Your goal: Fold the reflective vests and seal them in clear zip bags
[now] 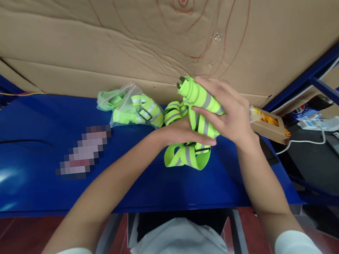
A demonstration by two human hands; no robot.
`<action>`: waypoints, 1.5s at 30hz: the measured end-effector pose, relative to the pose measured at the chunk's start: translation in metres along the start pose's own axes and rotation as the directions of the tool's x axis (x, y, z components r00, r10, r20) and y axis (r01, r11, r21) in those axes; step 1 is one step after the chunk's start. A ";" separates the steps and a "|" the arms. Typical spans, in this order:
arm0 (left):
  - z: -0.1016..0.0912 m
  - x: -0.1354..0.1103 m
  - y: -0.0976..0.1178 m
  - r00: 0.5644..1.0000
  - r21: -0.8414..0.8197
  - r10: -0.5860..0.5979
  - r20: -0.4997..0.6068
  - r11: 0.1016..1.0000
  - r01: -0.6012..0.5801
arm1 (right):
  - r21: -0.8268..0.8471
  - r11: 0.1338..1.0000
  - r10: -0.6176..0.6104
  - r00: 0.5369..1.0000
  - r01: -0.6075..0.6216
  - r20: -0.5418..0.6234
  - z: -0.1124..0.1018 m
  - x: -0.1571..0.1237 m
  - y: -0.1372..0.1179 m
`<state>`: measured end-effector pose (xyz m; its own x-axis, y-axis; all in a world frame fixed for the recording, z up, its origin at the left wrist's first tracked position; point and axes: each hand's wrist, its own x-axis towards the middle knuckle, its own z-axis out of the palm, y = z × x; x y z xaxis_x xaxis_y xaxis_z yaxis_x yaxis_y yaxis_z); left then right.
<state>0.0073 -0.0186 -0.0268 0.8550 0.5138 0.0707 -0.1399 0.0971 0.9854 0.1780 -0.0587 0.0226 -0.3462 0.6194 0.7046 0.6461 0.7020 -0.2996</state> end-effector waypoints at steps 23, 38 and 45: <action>-0.013 -0.033 0.052 0.996 0.568 0.076 -0.055 0.822 -0.031 | 0.184 0.942 0.293 0.955 -0.281 -0.045 -0.009 0.002 -0.008; -0.031 -0.017 0.027 0.999 0.143 0.015 -0.041 0.990 -0.009 | 0.151 0.870 0.421 0.867 -0.469 0.267 0.014 0.002 -0.006; -0.017 -0.022 0.042 0.965 0.356 -0.061 -0.253 0.922 0.151 | 0.092 0.946 0.299 0.946 -0.312 0.129 0.006 0.004 -0.005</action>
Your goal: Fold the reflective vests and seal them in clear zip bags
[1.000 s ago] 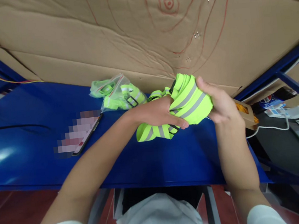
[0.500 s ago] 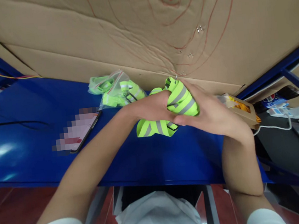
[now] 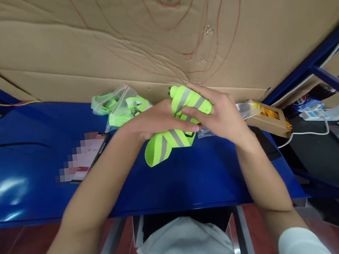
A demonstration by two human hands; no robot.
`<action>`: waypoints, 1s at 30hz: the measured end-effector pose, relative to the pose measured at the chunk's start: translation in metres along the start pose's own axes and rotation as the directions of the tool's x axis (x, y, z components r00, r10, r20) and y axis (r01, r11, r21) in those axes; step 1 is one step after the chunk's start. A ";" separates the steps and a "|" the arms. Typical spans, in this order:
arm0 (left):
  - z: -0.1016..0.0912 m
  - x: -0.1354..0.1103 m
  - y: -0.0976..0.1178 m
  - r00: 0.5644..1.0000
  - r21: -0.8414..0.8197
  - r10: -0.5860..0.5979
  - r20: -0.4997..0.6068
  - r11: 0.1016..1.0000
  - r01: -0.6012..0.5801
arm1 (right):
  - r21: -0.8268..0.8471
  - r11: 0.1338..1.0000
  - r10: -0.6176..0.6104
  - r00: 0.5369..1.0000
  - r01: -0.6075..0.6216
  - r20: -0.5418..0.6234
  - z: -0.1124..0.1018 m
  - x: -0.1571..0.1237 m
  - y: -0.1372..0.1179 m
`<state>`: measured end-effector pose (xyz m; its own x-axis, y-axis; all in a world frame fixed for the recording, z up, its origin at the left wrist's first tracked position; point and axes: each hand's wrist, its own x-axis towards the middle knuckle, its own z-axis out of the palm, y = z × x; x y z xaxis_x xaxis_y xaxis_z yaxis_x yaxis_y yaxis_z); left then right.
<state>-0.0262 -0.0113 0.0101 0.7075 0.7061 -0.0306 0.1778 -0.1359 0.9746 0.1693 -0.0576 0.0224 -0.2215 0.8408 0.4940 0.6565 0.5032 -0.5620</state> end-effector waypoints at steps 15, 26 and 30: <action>0.009 0.012 -0.007 0.996 -0.110 0.087 -0.008 0.990 -0.087 | 0.341 0.934 0.167 0.975 -0.108 -0.148 -0.015 0.003 0.022; -0.011 0.006 -0.006 0.916 0.142 0.375 -0.143 0.923 -0.356 | 0.372 0.922 0.218 0.939 -0.108 -0.267 -0.042 0.003 0.036; -0.008 0.008 -0.008 0.956 0.011 0.294 -0.019 0.956 -0.294 | 0.525 0.829 0.285 0.953 -0.194 -0.099 -0.037 0.008 0.038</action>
<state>-0.0277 0.0013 0.0040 0.7153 0.6480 0.2616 -0.0307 -0.3448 0.9382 0.2197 -0.0393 0.0295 0.0471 0.9254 0.3761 0.2082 0.3591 -0.9098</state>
